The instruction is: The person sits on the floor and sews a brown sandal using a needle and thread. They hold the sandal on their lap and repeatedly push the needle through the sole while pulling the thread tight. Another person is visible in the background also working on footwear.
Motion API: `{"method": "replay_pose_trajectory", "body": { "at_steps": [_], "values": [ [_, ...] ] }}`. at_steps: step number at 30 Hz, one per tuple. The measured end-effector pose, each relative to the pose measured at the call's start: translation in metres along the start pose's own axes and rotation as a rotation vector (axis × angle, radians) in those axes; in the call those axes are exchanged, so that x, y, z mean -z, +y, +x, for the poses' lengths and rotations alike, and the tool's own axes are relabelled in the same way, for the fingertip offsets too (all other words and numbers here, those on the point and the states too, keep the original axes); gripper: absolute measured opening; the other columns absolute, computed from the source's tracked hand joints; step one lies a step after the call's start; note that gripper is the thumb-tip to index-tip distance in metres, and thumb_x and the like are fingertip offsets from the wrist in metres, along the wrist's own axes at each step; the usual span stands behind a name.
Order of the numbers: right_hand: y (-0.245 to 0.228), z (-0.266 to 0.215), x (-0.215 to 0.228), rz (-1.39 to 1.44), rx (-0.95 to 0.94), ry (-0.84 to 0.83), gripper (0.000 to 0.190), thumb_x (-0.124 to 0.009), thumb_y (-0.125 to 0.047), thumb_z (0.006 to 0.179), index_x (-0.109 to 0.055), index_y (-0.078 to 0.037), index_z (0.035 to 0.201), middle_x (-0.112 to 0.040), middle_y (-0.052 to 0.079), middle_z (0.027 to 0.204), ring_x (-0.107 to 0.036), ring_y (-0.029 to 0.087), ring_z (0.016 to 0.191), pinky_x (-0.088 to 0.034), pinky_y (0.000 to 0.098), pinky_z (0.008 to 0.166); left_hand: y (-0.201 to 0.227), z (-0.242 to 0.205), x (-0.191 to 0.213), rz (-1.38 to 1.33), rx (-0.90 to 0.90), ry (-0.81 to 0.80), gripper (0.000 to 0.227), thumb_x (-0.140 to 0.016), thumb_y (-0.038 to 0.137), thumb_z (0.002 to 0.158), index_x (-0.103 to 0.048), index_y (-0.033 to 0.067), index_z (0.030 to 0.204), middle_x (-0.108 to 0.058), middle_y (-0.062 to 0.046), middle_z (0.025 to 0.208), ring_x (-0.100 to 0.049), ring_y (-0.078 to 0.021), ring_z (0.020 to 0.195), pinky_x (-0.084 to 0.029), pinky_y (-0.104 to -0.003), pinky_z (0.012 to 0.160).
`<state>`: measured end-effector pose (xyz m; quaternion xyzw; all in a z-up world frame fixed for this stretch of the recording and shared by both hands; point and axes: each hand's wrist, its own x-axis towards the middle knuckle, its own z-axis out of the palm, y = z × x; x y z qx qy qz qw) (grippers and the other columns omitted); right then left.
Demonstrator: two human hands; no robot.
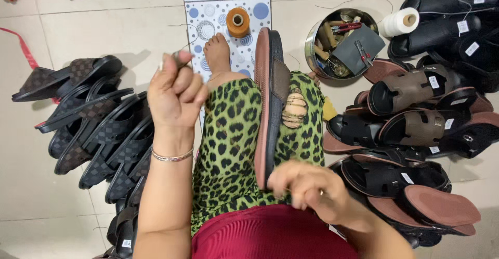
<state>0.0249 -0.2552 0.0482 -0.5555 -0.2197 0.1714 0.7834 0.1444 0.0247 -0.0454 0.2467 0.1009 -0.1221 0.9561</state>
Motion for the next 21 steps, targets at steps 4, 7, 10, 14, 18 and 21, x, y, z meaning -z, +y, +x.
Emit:
{"method": "replay_pose_trajectory", "body": {
  "at_steps": [4,7,10,14,18,21],
  "values": [
    [0.079,-0.031,0.021,0.399,-0.088,0.185,0.07,-0.034,-0.047,0.107,-0.057,-0.013,0.051,-0.06,0.005,0.051,-0.049,0.015,0.039,-0.044,0.0247,0.042,-0.005,-0.005,0.099,0.047,-0.004,0.301,0.038,-0.047,0.039,0.105,-0.07,0.0129,0.09,-0.01,0.009,0.052,-0.016,-0.0085,0.037,-0.022,-0.028,0.031],
    [0.06,-0.043,0.063,0.246,-0.403,0.338,0.046,-0.044,-0.023,0.109,-0.053,-0.008,0.067,-0.067,0.017,0.063,-0.048,0.011,0.032,-0.033,0.0205,0.027,0.011,-0.019,0.117,0.116,0.121,0.269,0.04,-0.049,0.046,0.106,-0.059,0.0187,0.079,-0.018,0.006,0.052,-0.023,-0.0136,0.042,-0.034,-0.037,0.047],
    [0.016,-0.05,0.098,-0.439,-0.496,0.638,0.039,-0.058,-0.024,0.102,-0.046,-0.001,0.132,-0.069,0.026,0.105,-0.067,0.024,0.055,-0.048,0.028,0.042,0.036,-0.037,0.102,0.94,0.188,0.754,0.038,-0.059,0.042,0.106,-0.063,0.0051,0.112,-0.075,-0.014,0.092,-0.078,-0.0267,0.074,-0.064,-0.035,0.057],
    [-0.005,-0.07,0.07,-1.004,-0.355,0.128,0.045,-0.043,-0.024,0.108,-0.049,-0.005,0.149,-0.062,0.016,0.114,-0.059,0.025,0.102,-0.05,0.0378,0.093,0.01,-0.094,0.038,1.95,-0.252,0.518,0.027,-0.066,0.019,0.103,-0.069,0.0024,0.124,-0.063,-0.016,0.121,-0.061,-0.0359,0.108,-0.05,-0.049,0.087],
    [0.007,-0.064,0.043,-0.969,-0.231,-0.208,0.043,-0.057,-0.011,0.102,-0.058,-0.02,0.145,-0.066,0.007,0.106,-0.07,0.022,0.091,-0.055,0.0336,0.076,-0.051,-0.118,-0.053,1.595,-0.275,-0.355,0.065,-0.063,0.052,0.093,-0.052,0.0035,0.134,-0.057,-0.025,0.144,-0.06,-0.0392,0.134,-0.051,-0.049,0.114],
    [0.008,-0.06,0.045,-1.072,-0.252,-0.294,0.047,-0.055,-0.009,0.102,-0.056,-0.024,0.147,-0.063,0.006,0.106,-0.066,0.025,0.083,-0.05,0.0385,0.056,-0.065,-0.131,-0.044,1.79,-0.19,-0.585,0.091,-0.07,0.051,0.1,-0.016,0.0115,0.163,-0.028,-0.023,0.17,-0.071,-0.024,0.071,-0.05,-0.033,0.052]
  ]
}}
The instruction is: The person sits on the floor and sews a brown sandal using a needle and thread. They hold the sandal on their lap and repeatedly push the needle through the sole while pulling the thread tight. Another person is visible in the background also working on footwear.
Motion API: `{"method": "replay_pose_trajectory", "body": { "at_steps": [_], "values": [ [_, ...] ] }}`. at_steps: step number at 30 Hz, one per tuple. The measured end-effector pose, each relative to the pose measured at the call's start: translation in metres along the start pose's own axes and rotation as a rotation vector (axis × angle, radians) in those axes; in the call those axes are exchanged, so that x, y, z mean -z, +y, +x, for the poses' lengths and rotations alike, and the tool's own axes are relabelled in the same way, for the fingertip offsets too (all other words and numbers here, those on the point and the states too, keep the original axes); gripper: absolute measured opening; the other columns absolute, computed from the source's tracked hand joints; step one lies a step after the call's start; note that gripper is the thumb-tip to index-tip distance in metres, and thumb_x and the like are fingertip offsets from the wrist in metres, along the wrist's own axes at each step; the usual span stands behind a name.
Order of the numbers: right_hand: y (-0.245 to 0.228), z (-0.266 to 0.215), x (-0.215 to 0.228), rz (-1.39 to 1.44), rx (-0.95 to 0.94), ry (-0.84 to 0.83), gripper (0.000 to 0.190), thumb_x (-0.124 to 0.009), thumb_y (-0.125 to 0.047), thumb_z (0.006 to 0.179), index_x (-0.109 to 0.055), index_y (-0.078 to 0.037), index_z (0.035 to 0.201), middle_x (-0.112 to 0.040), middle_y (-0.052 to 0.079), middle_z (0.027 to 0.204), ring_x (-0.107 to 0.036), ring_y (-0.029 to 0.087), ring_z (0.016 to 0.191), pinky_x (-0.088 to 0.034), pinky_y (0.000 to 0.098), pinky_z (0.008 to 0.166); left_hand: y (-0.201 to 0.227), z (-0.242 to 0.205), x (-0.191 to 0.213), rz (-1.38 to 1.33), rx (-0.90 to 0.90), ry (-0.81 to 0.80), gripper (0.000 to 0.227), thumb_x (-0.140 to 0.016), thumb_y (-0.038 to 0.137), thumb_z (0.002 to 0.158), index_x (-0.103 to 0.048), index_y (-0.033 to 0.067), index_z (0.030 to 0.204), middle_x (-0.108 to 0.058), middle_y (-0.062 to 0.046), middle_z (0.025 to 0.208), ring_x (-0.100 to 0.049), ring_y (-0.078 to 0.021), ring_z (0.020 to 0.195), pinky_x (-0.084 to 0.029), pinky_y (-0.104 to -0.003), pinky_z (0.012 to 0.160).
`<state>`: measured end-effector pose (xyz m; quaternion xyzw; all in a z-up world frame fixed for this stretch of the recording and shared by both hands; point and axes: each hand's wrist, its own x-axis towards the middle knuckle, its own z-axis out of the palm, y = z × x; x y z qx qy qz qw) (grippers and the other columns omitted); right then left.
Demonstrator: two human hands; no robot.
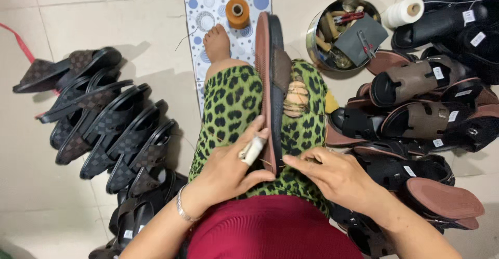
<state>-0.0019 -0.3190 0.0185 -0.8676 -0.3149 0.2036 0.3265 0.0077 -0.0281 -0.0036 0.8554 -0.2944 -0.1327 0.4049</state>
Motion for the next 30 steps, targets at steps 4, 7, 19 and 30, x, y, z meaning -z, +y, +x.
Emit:
{"method": "replay_pose_trajectory", "body": {
  "at_steps": [4,7,19,30],
  "values": [
    [0.006,-0.011,-0.005,-0.087,0.093,-0.009,0.052,-0.053,-0.01,0.097,-0.059,-0.028,0.145,-0.065,0.007,0.108,-0.07,0.03,0.091,-0.055,0.0421,0.07,0.001,-0.002,-0.012,0.123,-0.005,0.114,0.094,-0.067,0.06,0.096,-0.021,0.0112,0.162,-0.035,-0.02,0.168,-0.077,-0.0286,0.111,-0.052,-0.033,0.05],
    [0.046,-0.016,-0.016,-0.131,0.045,-0.227,0.081,-0.058,-0.006,0.083,-0.045,-0.038,0.156,-0.064,0.0,0.115,-0.069,0.023,0.084,-0.054,0.0328,0.064,-0.004,0.001,-0.024,0.118,-0.059,0.322,0.09,-0.069,0.059,0.091,-0.038,0.0043,0.156,-0.042,-0.019,0.162,-0.049,-0.0241,0.147,-0.06,-0.035,0.089],
    [0.015,-0.025,0.024,0.049,-0.019,0.084,0.044,-0.049,0.0,0.094,-0.069,-0.015,0.131,-0.075,0.008,0.125,-0.076,0.019,0.109,-0.055,0.0282,0.098,-0.007,-0.009,-0.027,-0.027,0.01,0.146,0.094,-0.069,0.064,0.086,-0.036,0.0113,0.157,-0.038,-0.012,0.166,-0.073,-0.0267,0.12,-0.059,-0.039,0.067],
    [-0.003,-0.005,0.003,0.053,0.083,0.106,0.048,-0.053,0.002,0.099,-0.059,-0.018,0.142,-0.066,0.009,0.109,-0.07,0.025,0.09,-0.056,0.0358,0.069,-0.008,-0.003,-0.009,-0.01,0.05,-0.075,0.099,-0.068,0.054,0.096,-0.009,0.0097,0.163,-0.025,-0.021,0.171,-0.074,-0.0309,0.079,-0.052,-0.037,0.052]
  ]
}}
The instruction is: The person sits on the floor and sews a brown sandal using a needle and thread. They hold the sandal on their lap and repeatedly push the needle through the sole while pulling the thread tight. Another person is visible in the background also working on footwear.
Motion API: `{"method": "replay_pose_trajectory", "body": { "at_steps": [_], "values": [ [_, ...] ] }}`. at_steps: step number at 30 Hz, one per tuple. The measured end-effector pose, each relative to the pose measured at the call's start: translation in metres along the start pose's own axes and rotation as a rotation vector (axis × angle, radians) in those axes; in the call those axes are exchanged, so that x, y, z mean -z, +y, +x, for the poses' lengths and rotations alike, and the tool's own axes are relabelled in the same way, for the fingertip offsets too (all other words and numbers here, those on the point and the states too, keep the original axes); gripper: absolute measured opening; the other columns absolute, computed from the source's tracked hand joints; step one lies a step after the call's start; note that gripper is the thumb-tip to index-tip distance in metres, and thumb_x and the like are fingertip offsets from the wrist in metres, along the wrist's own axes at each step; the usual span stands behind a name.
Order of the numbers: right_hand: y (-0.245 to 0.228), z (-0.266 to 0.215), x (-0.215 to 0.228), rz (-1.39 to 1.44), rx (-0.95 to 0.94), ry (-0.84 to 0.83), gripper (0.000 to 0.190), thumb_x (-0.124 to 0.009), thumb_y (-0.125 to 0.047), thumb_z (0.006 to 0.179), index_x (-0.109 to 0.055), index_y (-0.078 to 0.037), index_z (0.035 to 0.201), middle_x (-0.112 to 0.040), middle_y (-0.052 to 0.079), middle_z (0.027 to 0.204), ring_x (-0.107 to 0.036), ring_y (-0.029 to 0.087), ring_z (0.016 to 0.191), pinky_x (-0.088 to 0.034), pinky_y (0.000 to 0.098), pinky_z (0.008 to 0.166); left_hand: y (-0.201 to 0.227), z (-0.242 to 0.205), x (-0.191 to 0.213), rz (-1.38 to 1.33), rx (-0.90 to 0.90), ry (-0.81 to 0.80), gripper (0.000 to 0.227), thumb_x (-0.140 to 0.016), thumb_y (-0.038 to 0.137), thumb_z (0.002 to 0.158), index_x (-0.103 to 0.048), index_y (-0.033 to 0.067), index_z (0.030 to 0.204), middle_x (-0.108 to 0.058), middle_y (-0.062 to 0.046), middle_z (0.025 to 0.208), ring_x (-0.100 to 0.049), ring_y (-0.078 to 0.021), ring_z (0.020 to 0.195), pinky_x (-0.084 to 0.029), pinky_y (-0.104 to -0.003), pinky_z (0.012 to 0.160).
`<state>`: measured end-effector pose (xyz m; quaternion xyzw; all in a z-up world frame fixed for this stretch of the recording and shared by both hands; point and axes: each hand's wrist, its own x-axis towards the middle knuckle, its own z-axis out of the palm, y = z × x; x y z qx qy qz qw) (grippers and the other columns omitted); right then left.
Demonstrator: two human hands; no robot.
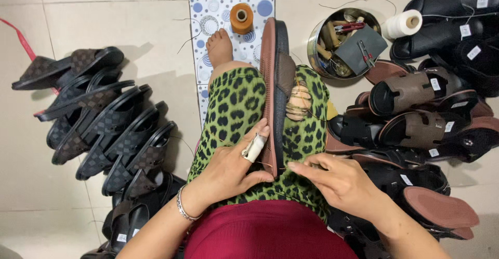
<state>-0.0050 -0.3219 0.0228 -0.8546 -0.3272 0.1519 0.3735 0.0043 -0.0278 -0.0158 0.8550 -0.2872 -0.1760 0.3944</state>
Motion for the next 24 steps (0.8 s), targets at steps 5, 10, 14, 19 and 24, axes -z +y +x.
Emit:
{"method": "replay_pose_trajectory", "body": {
  "at_steps": [5,10,14,19,24],
  "values": [
    [0.001,0.007,-0.002,-0.067,0.026,-0.048,0.051,-0.059,0.002,0.097,-0.059,-0.018,0.144,-0.062,0.01,0.105,-0.063,0.025,0.075,-0.051,0.0372,0.057,0.003,0.001,-0.002,0.012,-0.015,0.036,0.099,-0.069,0.054,0.096,-0.011,0.0082,0.162,-0.028,-0.024,0.169,-0.066,-0.0265,0.061,-0.048,-0.034,0.049],
    [-0.012,0.026,-0.009,-0.279,0.024,-0.054,0.046,-0.064,-0.001,0.09,-0.065,-0.02,0.132,-0.065,0.009,0.104,-0.069,0.026,0.075,-0.054,0.0389,0.059,-0.002,0.001,-0.025,0.064,-0.059,0.19,0.093,-0.067,0.055,0.099,-0.019,0.0066,0.162,-0.036,-0.026,0.166,-0.064,-0.0213,0.059,-0.048,-0.033,0.051],
    [-0.002,0.035,-0.033,-0.269,0.002,-0.025,0.014,-0.059,-0.013,0.091,-0.064,-0.013,0.104,-0.067,0.005,0.09,-0.07,0.026,0.074,-0.057,0.0368,0.06,0.009,0.0,-0.023,0.207,-0.032,0.273,0.082,-0.073,0.051,0.092,-0.043,-0.0034,0.145,-0.052,-0.024,0.142,-0.066,-0.0226,0.061,-0.053,-0.035,0.048],
    [0.005,0.019,-0.022,-0.098,-0.052,0.074,0.026,-0.062,-0.027,0.1,-0.066,-0.006,0.115,-0.077,0.01,0.106,-0.077,0.028,0.091,-0.061,0.0422,0.079,0.01,-0.015,0.006,-0.141,0.096,0.167,0.015,-0.074,0.021,0.093,-0.066,0.0082,0.09,-0.068,-0.005,0.109,-0.071,-0.0193,0.076,-0.057,-0.035,0.06],
    [-0.013,0.029,-0.015,-0.168,0.046,0.178,0.027,-0.065,-0.019,0.099,-0.065,0.002,0.117,-0.076,0.017,0.106,-0.076,0.03,0.085,-0.061,0.0396,0.076,0.016,0.0,-0.004,-0.642,0.184,0.226,0.015,-0.066,0.01,0.097,-0.075,0.0102,0.109,-0.076,-0.003,0.103,-0.073,-0.0185,0.093,-0.056,-0.03,0.088]
  ]
}}
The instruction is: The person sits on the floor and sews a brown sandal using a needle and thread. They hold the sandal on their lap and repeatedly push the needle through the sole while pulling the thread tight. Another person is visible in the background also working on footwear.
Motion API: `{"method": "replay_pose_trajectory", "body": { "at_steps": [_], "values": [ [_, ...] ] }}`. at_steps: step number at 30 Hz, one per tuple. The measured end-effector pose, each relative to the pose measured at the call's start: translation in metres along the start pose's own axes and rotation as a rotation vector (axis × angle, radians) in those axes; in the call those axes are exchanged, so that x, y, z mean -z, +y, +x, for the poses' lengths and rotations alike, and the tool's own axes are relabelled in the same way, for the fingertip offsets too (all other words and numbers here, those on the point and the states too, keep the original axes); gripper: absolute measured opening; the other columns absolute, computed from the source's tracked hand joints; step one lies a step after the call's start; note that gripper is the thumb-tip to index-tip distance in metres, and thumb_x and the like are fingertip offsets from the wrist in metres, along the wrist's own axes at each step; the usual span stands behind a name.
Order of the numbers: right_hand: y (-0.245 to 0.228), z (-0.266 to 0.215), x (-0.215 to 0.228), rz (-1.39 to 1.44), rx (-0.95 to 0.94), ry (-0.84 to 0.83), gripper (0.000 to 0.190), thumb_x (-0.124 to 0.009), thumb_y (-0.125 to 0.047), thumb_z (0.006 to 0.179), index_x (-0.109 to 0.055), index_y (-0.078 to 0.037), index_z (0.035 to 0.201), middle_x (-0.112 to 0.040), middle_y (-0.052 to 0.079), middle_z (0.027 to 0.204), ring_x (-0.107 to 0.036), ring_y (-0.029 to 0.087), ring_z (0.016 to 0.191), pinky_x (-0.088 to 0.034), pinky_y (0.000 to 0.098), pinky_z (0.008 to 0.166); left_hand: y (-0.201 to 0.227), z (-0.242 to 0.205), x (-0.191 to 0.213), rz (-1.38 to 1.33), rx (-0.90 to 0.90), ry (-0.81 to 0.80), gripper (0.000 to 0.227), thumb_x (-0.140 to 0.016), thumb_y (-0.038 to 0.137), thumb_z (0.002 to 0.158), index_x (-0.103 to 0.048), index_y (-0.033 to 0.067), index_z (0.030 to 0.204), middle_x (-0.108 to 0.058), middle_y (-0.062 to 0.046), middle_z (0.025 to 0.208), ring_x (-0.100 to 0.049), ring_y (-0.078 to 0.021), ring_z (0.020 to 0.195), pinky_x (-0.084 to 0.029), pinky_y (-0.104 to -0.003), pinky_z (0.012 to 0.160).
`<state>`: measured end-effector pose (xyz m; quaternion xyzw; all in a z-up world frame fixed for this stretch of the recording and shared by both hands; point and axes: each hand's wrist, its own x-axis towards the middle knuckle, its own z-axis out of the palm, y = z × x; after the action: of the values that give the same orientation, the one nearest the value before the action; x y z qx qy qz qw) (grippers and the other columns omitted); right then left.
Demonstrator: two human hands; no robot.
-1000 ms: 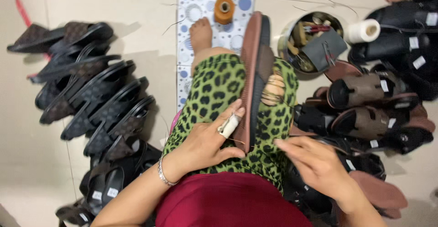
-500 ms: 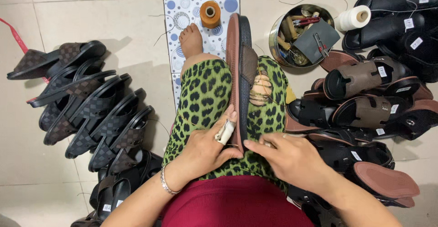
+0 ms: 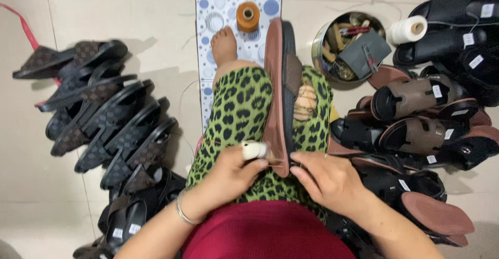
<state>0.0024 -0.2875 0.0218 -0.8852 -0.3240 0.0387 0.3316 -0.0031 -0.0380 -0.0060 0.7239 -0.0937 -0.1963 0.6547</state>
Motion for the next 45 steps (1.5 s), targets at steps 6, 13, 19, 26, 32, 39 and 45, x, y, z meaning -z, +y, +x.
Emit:
{"method": "replay_pose_trajectory", "body": {
  "at_steps": [6,13,19,26,32,39,45],
  "values": [
    [0.033,-0.05,0.047,-0.196,-0.3,-0.651,0.073,-0.059,-0.023,0.092,-0.037,-0.046,0.157,-0.064,-0.003,0.094,-0.069,0.025,0.072,-0.058,0.0451,0.065,0.031,0.017,-0.02,0.285,0.556,-0.394,0.014,-0.046,0.017,0.107,-0.055,0.0084,0.114,-0.068,-0.009,0.114,-0.062,-0.0127,0.059,-0.056,-0.015,0.042],
    [0.049,-0.065,0.021,0.541,-0.695,-0.279,0.061,-0.066,-0.05,0.086,-0.069,-0.019,0.139,-0.083,-0.002,0.118,-0.073,0.008,0.093,-0.052,0.0266,0.09,0.058,-0.001,-0.021,0.484,-0.548,-0.159,0.014,-0.059,-0.005,0.083,-0.058,0.0088,0.079,-0.057,-0.005,0.079,-0.056,-0.0239,0.07,-0.05,-0.036,0.06],
    [0.023,-0.044,-0.01,1.314,-0.482,0.114,0.035,-0.068,-0.03,0.098,-0.068,-0.002,0.076,-0.062,0.013,0.09,-0.053,0.013,0.06,-0.05,0.0229,0.05,0.024,-0.006,-0.073,1.158,-0.646,-0.277,0.02,-0.057,0.01,0.095,-0.064,0.0164,0.078,-0.07,-0.038,0.109,-0.058,-0.0192,0.051,-0.04,-0.034,0.037],
    [0.035,-0.051,-0.015,1.528,-0.417,-0.224,0.022,-0.062,-0.015,0.101,-0.067,0.006,0.103,-0.059,0.02,0.092,-0.045,0.014,0.052,-0.041,0.0216,0.044,0.057,-0.004,-0.041,0.365,-0.586,-0.401,0.034,-0.064,0.016,0.108,-0.053,0.003,0.079,-0.05,-0.008,0.071,-0.05,-0.0246,0.056,-0.044,-0.039,0.051],
    [0.004,-0.01,-0.031,0.429,-0.001,0.164,0.016,-0.064,-0.006,0.095,-0.071,-0.007,0.11,-0.078,0.012,0.101,-0.076,0.023,0.086,-0.063,0.034,0.079,0.068,0.003,-0.016,-0.148,-0.358,-0.051,0.015,-0.066,0.013,0.099,-0.064,0.0025,0.09,-0.063,-0.007,0.079,-0.062,-0.0192,0.068,-0.056,-0.032,0.064],
    [0.308,-0.222,0.063,-0.516,-0.731,0.641,0.015,-0.074,-0.011,0.12,-0.087,-0.004,0.116,-0.078,0.01,0.105,-0.067,0.024,0.094,-0.049,0.0404,0.081,0.015,-0.013,0.02,0.211,0.693,-0.37,0.038,-0.058,0.036,0.106,-0.065,0.0145,0.076,-0.064,0.005,0.06,-0.062,-0.0079,0.052,-0.057,-0.022,0.055],
    [0.091,-0.074,0.036,-0.157,-0.744,0.484,0.02,-0.059,-0.003,0.108,-0.072,0.0,0.123,-0.067,0.018,0.122,-0.061,0.034,0.115,-0.044,0.0452,0.105,-0.002,-0.002,0.034,-0.768,0.227,-0.492,0.035,-0.055,0.023,0.108,-0.066,-0.0074,0.121,-0.058,-0.001,0.057,-0.054,-0.0088,0.043,-0.045,-0.022,0.041]
  ]
}}
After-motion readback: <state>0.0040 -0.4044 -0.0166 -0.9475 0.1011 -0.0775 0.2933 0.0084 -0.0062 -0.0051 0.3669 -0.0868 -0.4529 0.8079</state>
